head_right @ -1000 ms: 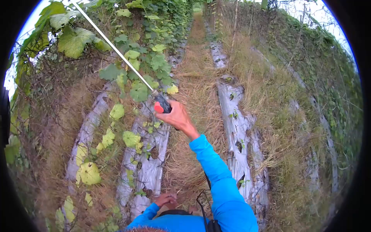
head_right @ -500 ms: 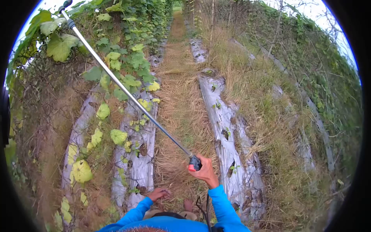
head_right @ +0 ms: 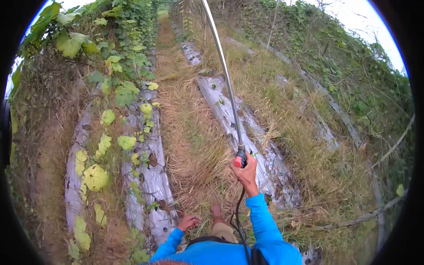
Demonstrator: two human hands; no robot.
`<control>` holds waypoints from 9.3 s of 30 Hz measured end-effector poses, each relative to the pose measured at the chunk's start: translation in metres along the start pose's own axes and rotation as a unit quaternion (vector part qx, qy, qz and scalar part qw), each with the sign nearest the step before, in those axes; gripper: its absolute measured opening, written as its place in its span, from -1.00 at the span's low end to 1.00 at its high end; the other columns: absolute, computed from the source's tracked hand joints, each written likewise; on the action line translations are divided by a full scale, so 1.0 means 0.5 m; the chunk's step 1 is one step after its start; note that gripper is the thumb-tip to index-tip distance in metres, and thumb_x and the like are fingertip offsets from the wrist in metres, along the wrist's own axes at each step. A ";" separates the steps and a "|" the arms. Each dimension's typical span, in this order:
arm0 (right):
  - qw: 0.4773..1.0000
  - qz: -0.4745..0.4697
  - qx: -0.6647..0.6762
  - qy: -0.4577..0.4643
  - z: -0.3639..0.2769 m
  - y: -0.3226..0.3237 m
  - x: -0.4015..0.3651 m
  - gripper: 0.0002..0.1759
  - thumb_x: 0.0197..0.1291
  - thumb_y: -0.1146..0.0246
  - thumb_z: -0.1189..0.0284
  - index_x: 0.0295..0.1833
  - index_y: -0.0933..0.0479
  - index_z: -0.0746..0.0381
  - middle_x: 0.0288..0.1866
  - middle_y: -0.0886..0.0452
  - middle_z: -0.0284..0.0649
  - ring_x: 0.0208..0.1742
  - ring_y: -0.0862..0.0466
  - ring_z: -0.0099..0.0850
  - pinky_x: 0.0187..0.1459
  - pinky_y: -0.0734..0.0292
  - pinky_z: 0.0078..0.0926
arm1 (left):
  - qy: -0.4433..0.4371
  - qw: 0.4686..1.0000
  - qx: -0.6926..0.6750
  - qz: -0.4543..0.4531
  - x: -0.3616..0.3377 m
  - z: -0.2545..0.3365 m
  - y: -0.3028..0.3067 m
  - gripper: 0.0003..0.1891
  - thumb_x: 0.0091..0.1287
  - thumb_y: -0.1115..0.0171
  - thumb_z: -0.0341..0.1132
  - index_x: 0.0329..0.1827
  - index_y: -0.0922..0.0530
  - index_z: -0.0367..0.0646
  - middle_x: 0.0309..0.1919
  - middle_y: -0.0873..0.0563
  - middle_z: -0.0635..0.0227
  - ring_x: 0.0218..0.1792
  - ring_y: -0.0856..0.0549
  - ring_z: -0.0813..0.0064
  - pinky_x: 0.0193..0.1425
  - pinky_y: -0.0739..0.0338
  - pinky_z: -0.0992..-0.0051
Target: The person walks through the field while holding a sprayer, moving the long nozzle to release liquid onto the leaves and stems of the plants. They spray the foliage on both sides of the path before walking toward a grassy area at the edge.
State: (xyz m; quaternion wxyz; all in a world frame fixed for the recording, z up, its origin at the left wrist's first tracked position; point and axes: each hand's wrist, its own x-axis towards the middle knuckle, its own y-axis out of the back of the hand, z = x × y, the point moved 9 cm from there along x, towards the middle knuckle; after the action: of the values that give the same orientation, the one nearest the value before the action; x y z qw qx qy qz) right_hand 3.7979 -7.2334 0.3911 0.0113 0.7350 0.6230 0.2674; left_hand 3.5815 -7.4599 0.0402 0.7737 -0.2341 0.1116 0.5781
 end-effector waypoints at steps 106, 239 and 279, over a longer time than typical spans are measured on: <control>0.786 -0.424 0.448 -0.034 -0.405 1.498 -2.216 -0.61 -0.11 -0.41 0.27 -0.38 -0.33 0.20 -0.50 -0.38 -0.38 -0.48 -0.39 -0.55 -0.41 -0.32 -0.56 | -0.010 0.988 -0.048 0.145 -1.620 -1.343 -1.614 -0.67 0.29 -0.11 -0.20 -0.01 -0.59 -0.22 -0.22 -0.73 0.36 -0.34 -0.66 0.64 -0.31 -0.48 0.68; 0.944 0.168 0.281 -0.026 -0.532 4.106 -3.900 -0.59 0.13 -0.32 0.07 -0.40 -0.32 0.09 -0.69 -0.25 -0.48 -0.77 -0.29 -0.64 -0.76 -0.16 -0.68 | -0.037 0.998 0.038 -0.040 -3.005 -2.475 -3.646 -0.74 0.33 -0.06 -0.24 -0.06 -0.58 -0.17 -0.26 -0.69 0.41 -0.33 -0.61 0.67 -0.27 -0.52 0.65; 0.532 -0.585 0.586 -0.176 -0.663 3.138 -4.246 -0.70 0.10 -0.20 0.24 -0.38 -0.25 0.18 -0.65 -0.25 -0.36 -0.67 -0.32 -0.56 -0.63 -0.31 -0.60 | -0.028 0.978 0.006 0.206 -3.369 -2.541 -3.505 -0.68 0.34 -0.04 -0.14 -0.05 -0.59 -0.16 -0.26 -0.70 0.39 -0.30 -0.66 0.62 -0.31 -0.51 0.63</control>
State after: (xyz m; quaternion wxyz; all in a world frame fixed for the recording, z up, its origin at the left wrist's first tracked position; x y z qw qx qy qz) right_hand 4.9188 -9.6461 0.4194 -0.1585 0.0805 0.9163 -0.3590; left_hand 4.8481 -9.8922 0.0959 0.6424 -0.1856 0.1389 0.7305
